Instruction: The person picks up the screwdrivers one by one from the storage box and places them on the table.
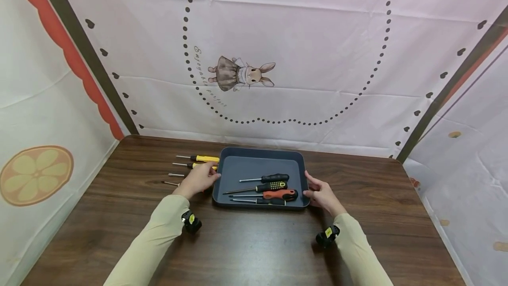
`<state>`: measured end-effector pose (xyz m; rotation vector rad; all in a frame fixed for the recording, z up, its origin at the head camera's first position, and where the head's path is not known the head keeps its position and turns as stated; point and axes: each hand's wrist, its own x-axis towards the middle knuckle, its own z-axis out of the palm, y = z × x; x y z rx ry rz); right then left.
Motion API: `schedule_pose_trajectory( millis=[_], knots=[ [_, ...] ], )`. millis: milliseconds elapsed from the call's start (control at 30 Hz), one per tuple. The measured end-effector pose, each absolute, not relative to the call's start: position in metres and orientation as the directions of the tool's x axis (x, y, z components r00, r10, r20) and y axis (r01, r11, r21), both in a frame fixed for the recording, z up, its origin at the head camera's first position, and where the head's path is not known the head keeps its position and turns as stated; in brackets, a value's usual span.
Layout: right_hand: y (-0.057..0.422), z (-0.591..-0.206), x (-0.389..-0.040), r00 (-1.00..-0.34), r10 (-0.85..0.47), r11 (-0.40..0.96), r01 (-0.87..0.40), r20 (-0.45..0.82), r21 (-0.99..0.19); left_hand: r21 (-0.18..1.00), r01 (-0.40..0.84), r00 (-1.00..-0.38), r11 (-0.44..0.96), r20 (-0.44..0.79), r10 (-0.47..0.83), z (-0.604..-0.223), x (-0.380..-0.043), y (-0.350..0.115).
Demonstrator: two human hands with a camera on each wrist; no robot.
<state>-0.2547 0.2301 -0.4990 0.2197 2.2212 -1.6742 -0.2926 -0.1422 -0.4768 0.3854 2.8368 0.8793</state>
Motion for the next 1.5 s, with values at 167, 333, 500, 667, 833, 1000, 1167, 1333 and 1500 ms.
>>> schedule_pose_trajectory(
  millis=[167, 333, 500, 667, 833, 1000, 1167, 1333, 1500],
  knots=[
    [0.229, -0.501, -0.255, -0.927, -0.084, 0.289, 0.328, -0.365, -0.899, 0.547, 0.162, -0.968, 0.822, -0.074, 0.24, -0.48, -0.294, -0.137],
    [0.226, -0.503, -0.255, -0.935, -0.094, 0.288, 0.302, -0.341, -0.909, 0.586, 0.08, -0.976, 0.806, -0.12, 0.184, -0.477, -0.291, -0.137],
    [0.223, -0.503, -0.254, -0.937, -0.132, 0.263, 0.281, -0.323, -0.923, 0.669, -0.064, -0.972, 0.74, -0.21, 0.106, -0.476, -0.288, -0.139],
    [0.227, -0.5, -0.254, -0.935, -0.097, 0.3, 0.298, -0.34, -0.906, 0.648, -0.049, -0.976, 0.76, -0.193, 0.102, -0.475, -0.29, -0.135],
    [0.232, -0.498, -0.255, -0.934, -0.086, 0.328, 0.302, -0.346, -0.895, 0.603, 0.001, -0.979, 0.797, -0.162, 0.124, -0.474, -0.295, -0.13],
    [0.234, -0.498, -0.256, -0.932, -0.094, 0.303, 0.308, -0.35, -0.902, 0.577, 0.013, -0.983, 0.817, -0.141, 0.115, -0.474, -0.297, -0.13],
    [0.234, -0.497, -0.258, -0.936, -0.103, 0.321, 0.289, -0.336, -0.902, 0.584, 0.008, -0.986, 0.812, -0.131, 0.104, -0.476, -0.296, -0.13],
    [0.238, -0.496, -0.259, -0.939, -0.16, 0.382, 0.225, -0.304, -0.896, 0.617, -0.035, -0.982, 0.787, -0.167, 0.088, -0.479, -0.295, -0.128],
    [0.247, -0.49, -0.267, -0.912, -0.301, 0.511, 0.091, -0.277, -0.855, 0.602, -0.035, -0.983, 0.797, -0.166, 0.083, -0.478, -0.293, -0.126]
  ],
)
